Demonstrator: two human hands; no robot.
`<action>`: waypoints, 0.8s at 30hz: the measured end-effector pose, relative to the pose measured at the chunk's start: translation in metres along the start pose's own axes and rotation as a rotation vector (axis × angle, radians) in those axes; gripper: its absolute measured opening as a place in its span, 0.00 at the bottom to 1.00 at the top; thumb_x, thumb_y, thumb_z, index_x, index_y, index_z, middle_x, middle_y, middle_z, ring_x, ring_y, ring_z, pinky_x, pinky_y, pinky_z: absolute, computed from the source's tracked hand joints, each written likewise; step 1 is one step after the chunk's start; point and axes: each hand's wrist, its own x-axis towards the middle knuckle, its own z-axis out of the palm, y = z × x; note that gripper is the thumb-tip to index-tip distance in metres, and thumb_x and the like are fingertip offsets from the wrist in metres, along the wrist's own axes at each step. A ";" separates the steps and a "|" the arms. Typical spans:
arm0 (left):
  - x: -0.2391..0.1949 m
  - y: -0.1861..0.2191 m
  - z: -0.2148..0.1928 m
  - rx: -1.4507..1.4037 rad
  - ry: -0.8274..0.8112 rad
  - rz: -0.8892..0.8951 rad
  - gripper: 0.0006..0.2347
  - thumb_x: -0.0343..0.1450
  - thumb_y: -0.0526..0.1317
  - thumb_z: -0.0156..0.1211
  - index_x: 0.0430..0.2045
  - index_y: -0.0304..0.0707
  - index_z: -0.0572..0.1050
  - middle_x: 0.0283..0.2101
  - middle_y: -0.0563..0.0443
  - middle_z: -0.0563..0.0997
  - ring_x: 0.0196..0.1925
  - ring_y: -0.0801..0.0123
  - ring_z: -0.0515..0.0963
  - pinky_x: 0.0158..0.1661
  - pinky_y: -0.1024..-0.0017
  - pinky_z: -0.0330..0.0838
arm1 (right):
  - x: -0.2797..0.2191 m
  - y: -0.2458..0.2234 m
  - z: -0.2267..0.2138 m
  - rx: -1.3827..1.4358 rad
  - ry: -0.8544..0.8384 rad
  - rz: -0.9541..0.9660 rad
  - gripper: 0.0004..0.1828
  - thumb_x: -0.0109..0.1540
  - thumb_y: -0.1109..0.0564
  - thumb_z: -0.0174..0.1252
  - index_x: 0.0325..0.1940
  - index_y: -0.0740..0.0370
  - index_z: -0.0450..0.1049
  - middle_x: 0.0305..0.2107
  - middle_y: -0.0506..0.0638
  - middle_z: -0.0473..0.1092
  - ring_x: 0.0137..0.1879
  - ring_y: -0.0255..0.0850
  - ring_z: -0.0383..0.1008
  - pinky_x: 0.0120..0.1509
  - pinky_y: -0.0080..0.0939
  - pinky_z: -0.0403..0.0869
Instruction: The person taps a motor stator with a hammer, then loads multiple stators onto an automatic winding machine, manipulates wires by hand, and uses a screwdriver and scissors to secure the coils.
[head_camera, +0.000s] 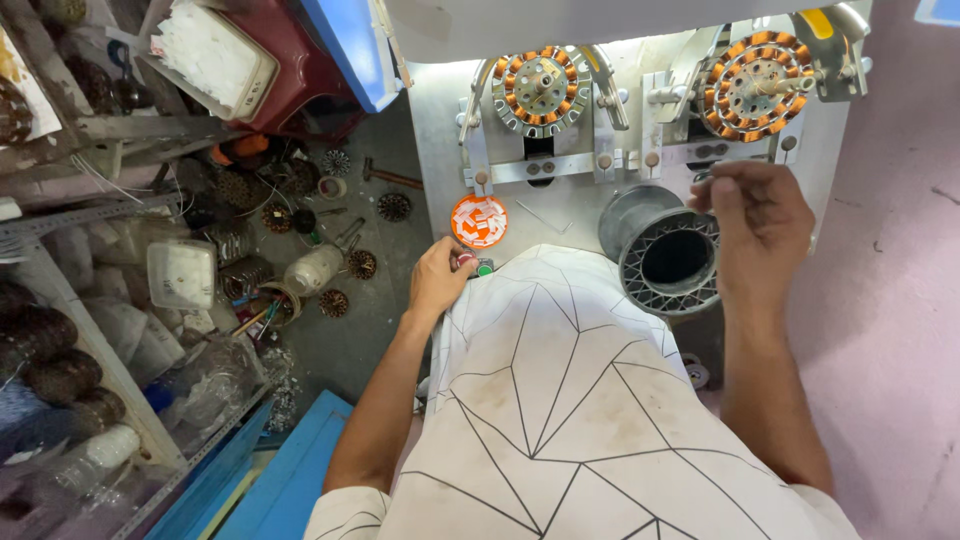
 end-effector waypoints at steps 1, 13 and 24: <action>-0.001 0.006 0.000 0.037 0.007 0.005 0.12 0.64 0.42 0.71 0.31 0.36 0.75 0.31 0.46 0.80 0.33 0.57 0.80 0.36 0.60 0.73 | -0.007 0.000 -0.010 -0.049 0.013 0.008 0.03 0.77 0.66 0.55 0.55 0.70 0.71 0.40 0.55 0.76 0.44 0.37 0.78 0.54 0.34 0.78; 0.001 0.069 -0.023 0.213 -0.049 0.167 0.13 0.64 0.41 0.69 0.38 0.36 0.76 0.34 0.45 0.81 0.37 0.52 0.81 0.40 0.55 0.73 | -0.049 0.044 -0.068 -0.851 -0.043 0.300 0.19 0.65 0.58 0.65 0.58 0.68 0.73 0.32 0.59 0.75 0.31 0.45 0.76 0.39 0.43 0.72; -0.002 0.200 -0.001 -0.124 -0.047 0.593 0.07 0.69 0.38 0.68 0.35 0.35 0.79 0.34 0.49 0.83 0.31 0.65 0.80 0.32 0.67 0.73 | -0.070 0.089 -0.076 -0.688 0.054 0.233 0.19 0.63 0.58 0.64 0.56 0.66 0.73 0.32 0.59 0.77 0.34 0.46 0.76 0.39 0.45 0.73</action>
